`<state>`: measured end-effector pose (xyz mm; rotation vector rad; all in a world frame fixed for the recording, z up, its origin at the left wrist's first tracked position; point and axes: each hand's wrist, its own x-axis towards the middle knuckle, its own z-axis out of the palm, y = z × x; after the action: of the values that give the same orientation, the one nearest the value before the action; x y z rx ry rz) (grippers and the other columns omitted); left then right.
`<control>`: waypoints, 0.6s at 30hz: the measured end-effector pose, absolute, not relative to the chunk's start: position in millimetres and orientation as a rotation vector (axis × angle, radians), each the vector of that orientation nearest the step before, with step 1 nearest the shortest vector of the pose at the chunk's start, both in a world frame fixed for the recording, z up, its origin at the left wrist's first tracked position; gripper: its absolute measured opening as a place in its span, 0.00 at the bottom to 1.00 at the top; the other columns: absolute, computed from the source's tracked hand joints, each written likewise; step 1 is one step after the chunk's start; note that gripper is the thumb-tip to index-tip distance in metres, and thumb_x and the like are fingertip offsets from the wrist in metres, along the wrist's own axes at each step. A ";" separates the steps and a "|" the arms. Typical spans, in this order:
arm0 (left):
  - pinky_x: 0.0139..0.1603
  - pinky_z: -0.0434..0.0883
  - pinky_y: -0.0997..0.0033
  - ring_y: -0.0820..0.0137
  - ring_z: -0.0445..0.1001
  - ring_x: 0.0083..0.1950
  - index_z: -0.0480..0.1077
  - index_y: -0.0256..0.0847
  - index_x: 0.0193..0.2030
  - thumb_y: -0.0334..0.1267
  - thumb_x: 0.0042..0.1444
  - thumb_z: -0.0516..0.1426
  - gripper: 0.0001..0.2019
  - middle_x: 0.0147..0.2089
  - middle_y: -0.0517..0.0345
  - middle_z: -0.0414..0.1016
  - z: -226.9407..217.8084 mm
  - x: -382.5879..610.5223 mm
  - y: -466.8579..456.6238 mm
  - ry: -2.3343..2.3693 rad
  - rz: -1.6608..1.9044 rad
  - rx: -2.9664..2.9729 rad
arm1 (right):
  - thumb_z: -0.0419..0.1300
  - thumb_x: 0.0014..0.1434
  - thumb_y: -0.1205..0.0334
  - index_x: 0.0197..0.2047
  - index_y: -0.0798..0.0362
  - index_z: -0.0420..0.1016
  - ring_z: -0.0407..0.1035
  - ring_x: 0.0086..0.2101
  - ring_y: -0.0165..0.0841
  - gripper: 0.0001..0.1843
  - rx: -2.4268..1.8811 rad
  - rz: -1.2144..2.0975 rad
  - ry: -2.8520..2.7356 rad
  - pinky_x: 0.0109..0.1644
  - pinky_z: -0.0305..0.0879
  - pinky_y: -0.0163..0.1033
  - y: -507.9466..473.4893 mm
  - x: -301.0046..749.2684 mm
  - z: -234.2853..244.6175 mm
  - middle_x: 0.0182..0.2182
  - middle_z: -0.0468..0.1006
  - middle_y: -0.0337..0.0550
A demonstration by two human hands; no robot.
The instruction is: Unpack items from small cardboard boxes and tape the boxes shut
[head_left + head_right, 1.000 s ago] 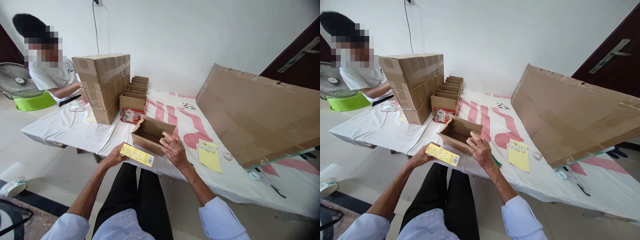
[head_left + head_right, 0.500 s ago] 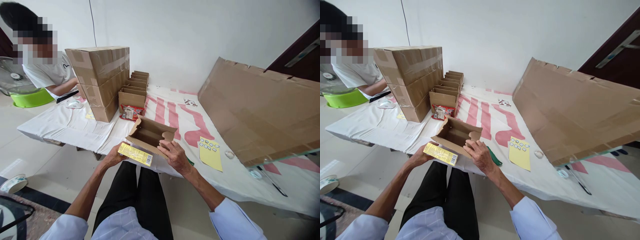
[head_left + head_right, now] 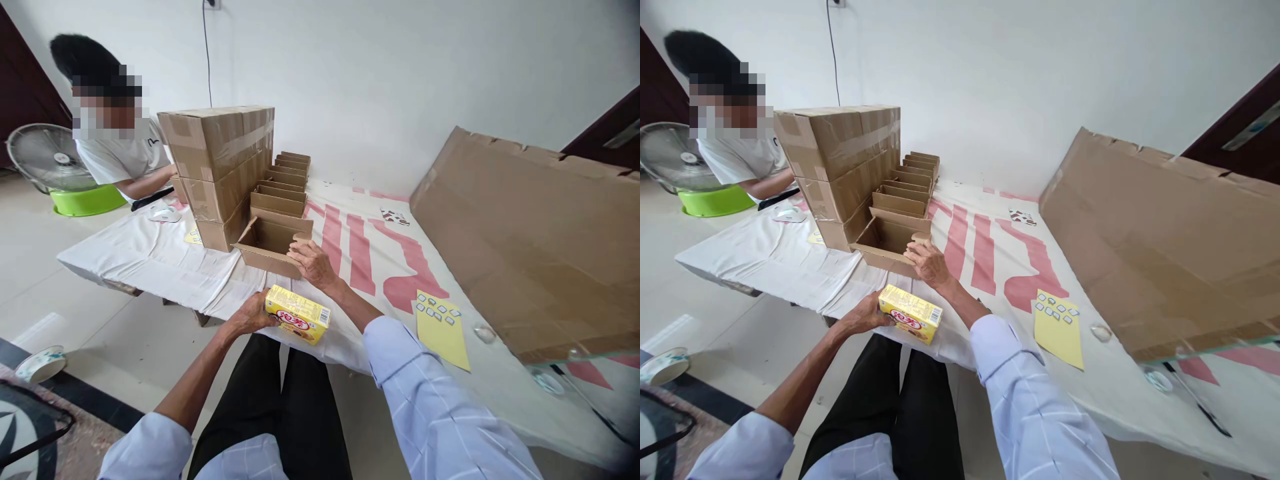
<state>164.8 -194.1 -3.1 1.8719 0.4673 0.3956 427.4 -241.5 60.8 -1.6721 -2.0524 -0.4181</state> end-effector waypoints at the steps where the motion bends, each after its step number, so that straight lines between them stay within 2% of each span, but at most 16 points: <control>1: 0.53 0.79 0.59 0.54 0.83 0.52 0.77 0.41 0.55 0.34 0.45 0.71 0.27 0.52 0.49 0.86 -2.4 160.3 -191.7 0.463 0.404 1.913 | 0.62 0.72 0.72 0.58 0.46 0.88 0.74 0.58 0.46 0.19 -1.669 -0.426 -2.062 0.62 0.76 0.55 -233.4 424.6 60.7 0.61 0.85 0.47; 5: 0.52 0.78 0.62 0.55 0.81 0.59 0.78 0.44 0.60 0.30 0.47 0.63 0.30 0.61 0.49 0.84 -0.8 141.5 -172.6 0.526 0.466 2.000 | 0.65 0.70 0.72 0.62 0.46 0.85 0.75 0.59 0.48 0.21 -1.655 -0.426 -2.045 0.65 0.76 0.56 -220.3 417.6 59.9 0.62 0.84 0.48; 8: 0.48 0.78 0.62 0.57 0.82 0.56 0.79 0.45 0.55 0.32 0.51 0.62 0.22 0.55 0.50 0.85 0.2 142.6 -155.7 0.668 0.558 1.992 | 0.70 0.68 0.68 0.72 0.46 0.78 0.72 0.64 0.50 0.30 -1.612 -0.371 -1.957 0.69 0.75 0.59 -224.6 417.0 59.0 0.69 0.78 0.50; 11: 0.50 0.77 0.61 0.58 0.83 0.49 0.78 0.43 0.47 0.39 0.57 0.66 0.11 0.46 0.51 0.85 2.4 163.3 -144.8 0.783 0.634 2.021 | 0.71 0.67 0.63 0.77 0.46 0.71 0.69 0.69 0.50 0.37 -1.580 -0.281 -1.749 0.72 0.73 0.59 -237.9 419.0 56.8 0.73 0.72 0.52; 13: 0.50 0.76 0.62 0.59 0.83 0.47 0.78 0.42 0.43 0.43 0.59 0.67 0.09 0.42 0.51 0.85 3.3 183.5 -141.1 0.830 0.646 2.046 | 0.68 0.69 0.57 0.74 0.46 0.74 0.74 0.64 0.49 0.31 -1.586 -0.173 -1.539 0.67 0.76 0.57 -255.3 421.8 53.8 0.69 0.76 0.54; 15: 0.48 0.74 0.63 0.59 0.82 0.44 0.79 0.42 0.39 0.47 0.59 0.69 0.11 0.39 0.51 0.85 2.4 203.9 -138.4 0.881 0.639 2.059 | 0.64 0.72 0.48 0.68 0.49 0.80 0.79 0.55 0.47 0.26 -1.600 -0.025 -1.318 0.61 0.80 0.55 -282.8 425.5 48.6 0.62 0.81 0.55; 16: 0.46 0.73 0.63 0.59 0.82 0.42 0.79 0.42 0.38 0.49 0.59 0.69 0.13 0.37 0.51 0.84 1.2 213.1 -137.0 0.916 0.633 2.061 | 0.61 0.73 0.43 0.65 0.49 0.81 0.80 0.52 0.46 0.26 -1.602 0.057 -1.224 0.58 0.80 0.54 -300.1 427.0 44.6 0.59 0.83 0.55; 18: 0.42 0.70 0.64 0.58 0.80 0.40 0.79 0.42 0.34 0.54 0.59 0.70 0.17 0.35 0.50 0.84 -2.9 228.3 -133.6 1.004 0.626 2.060 | 0.57 0.74 0.34 0.63 0.48 0.82 0.80 0.53 0.47 0.31 -1.580 0.194 -1.092 0.59 0.80 0.54 -338.8 427.3 33.1 0.58 0.84 0.54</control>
<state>228.3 -133.6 -2.9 2.0597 1.0040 0.6256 427.3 -338.8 33.1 -1.5799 -1.0920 0.1941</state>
